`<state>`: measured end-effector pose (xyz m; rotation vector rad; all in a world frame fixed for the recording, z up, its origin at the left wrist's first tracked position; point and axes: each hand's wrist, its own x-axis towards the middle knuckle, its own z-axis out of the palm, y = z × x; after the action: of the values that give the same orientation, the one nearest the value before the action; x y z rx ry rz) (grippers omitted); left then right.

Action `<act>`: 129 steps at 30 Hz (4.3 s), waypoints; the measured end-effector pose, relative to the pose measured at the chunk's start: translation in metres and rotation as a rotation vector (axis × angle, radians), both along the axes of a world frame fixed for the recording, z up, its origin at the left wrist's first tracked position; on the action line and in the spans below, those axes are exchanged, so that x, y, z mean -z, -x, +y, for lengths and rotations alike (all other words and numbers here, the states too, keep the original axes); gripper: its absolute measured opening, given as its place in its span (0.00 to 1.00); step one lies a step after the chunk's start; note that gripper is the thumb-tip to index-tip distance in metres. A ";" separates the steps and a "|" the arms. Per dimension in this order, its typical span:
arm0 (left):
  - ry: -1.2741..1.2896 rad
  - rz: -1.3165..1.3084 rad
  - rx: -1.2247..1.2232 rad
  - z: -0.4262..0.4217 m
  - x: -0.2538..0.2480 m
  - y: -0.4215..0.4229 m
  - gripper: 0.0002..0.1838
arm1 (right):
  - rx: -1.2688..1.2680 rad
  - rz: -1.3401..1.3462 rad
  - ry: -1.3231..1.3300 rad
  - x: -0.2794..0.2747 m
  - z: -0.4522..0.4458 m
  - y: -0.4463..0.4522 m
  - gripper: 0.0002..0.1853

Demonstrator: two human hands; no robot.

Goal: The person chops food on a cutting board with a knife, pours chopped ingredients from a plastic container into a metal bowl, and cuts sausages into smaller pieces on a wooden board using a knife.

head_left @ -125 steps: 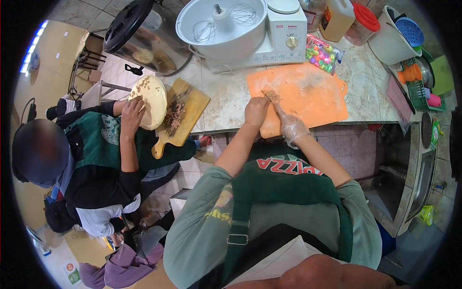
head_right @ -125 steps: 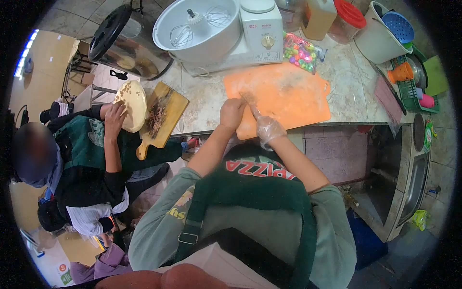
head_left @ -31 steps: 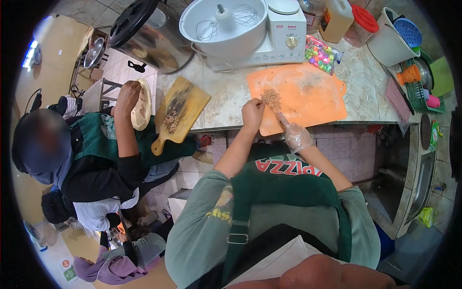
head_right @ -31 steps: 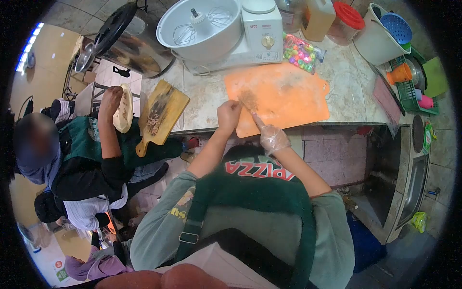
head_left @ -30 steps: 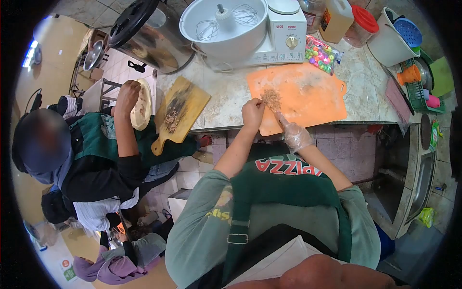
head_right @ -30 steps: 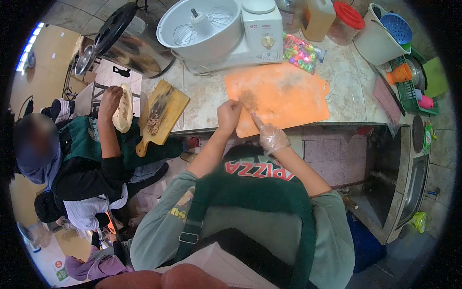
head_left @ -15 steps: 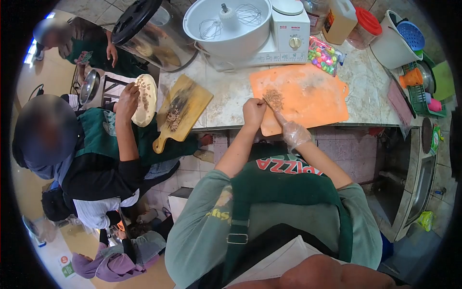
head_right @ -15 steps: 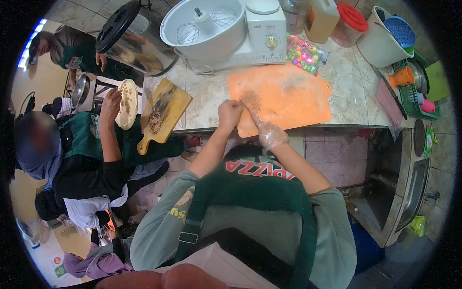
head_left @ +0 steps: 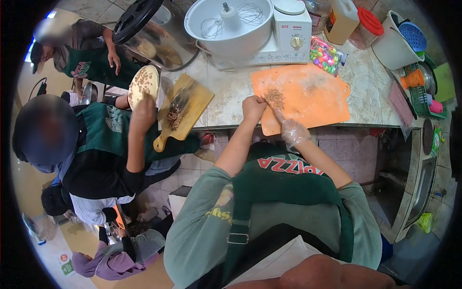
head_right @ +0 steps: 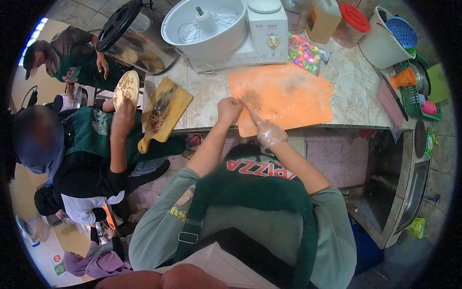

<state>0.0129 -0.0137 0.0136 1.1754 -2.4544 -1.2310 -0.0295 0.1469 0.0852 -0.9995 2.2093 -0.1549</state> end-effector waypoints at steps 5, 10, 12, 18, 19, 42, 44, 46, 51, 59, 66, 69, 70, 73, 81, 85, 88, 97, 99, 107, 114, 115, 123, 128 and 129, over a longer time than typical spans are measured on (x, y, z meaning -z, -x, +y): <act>0.084 0.129 -0.001 0.003 0.012 -0.005 0.09 | -0.028 0.075 0.038 0.010 0.011 -0.004 0.39; 0.097 0.088 0.036 0.010 -0.009 -0.009 0.10 | -0.019 0.076 0.058 0.017 0.034 -0.007 0.40; 0.140 0.082 0.051 0.011 -0.008 -0.007 0.10 | 0.000 0.081 0.094 0.016 0.033 -0.006 0.40; 0.149 0.094 0.072 0.011 -0.003 -0.006 0.10 | -0.037 0.056 0.027 0.000 0.003 -0.004 0.41; 0.168 0.090 0.079 0.010 -0.001 -0.006 0.11 | -0.027 0.049 0.020 0.002 0.000 -0.004 0.43; 0.187 0.214 0.028 0.018 0.006 -0.020 0.09 | -0.016 0.005 0.024 0.008 0.025 -0.010 0.38; 0.239 0.240 0.048 0.018 0.009 -0.022 0.08 | -0.005 -0.003 0.007 0.013 0.035 -0.011 0.38; 0.225 0.234 0.045 0.018 0.010 -0.023 0.08 | 0.006 0.006 0.066 0.019 0.037 -0.010 0.38; 0.223 0.231 0.050 0.018 0.010 -0.022 0.09 | -0.004 0.011 0.109 0.009 0.015 -0.007 0.38; 0.192 0.300 -0.031 0.019 0.000 -0.022 0.08 | -0.033 -0.011 0.066 0.014 0.038 -0.007 0.37; 0.219 0.287 0.045 0.013 0.006 -0.023 0.11 | 0.061 -0.018 0.173 0.014 0.028 -0.006 0.37; 0.243 0.341 0.008 0.016 0.013 -0.023 0.09 | 0.049 -0.007 0.139 0.009 0.016 -0.005 0.37; 0.266 0.355 0.011 0.017 0.015 -0.024 0.08 | 0.028 0.005 0.175 0.012 0.014 -0.005 0.34; 0.313 0.359 0.024 0.017 0.018 -0.024 0.07 | -0.001 0.014 0.192 0.018 0.007 -0.004 0.33; 0.330 0.320 0.021 0.018 0.014 -0.024 0.06 | 0.008 -0.041 0.093 0.008 0.018 -0.006 0.35; 0.333 0.302 0.071 0.017 0.012 -0.022 0.06 | 0.009 -0.057 0.099 0.003 0.037 -0.004 0.30; 0.359 0.334 0.141 0.017 0.005 -0.018 0.10 | 0.084 -0.118 0.214 0.002 0.041 0.004 0.29; 0.547 0.424 0.259 0.037 -0.026 -0.010 0.24 | 0.578 -0.863 0.483 0.006 0.035 0.020 0.29; 0.630 0.378 0.324 0.043 -0.027 -0.014 0.27 | 0.649 -0.954 0.576 0.005 0.033 0.017 0.29; 0.832 0.068 0.418 0.053 -0.010 -0.007 0.24 | 0.272 0.033 0.324 0.012 0.024 0.027 0.27; 0.751 0.083 0.471 0.060 -0.012 0.015 0.21 | 0.260 0.011 0.204 0.032 0.021 0.042 0.28; 0.747 0.035 0.477 0.061 -0.016 0.017 0.21 | 0.264 0.015 0.205 0.036 0.022 0.043 0.28; 0.755 -0.055 0.487 0.063 -0.004 0.024 0.22 | 0.233 0.034 0.196 0.041 0.037 0.040 0.34; 0.721 -0.062 0.518 0.070 -0.012 0.022 0.21 | 0.223 0.036 0.188 0.045 0.042 0.042 0.31; 0.723 -0.062 0.520 0.069 -0.010 0.023 0.21 | 0.221 0.020 0.153 0.040 0.041 0.042 0.28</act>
<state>-0.0099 0.0556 0.0232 0.3994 -2.9437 -0.2756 -0.0711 0.1880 0.0450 -0.8371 2.3510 -0.4213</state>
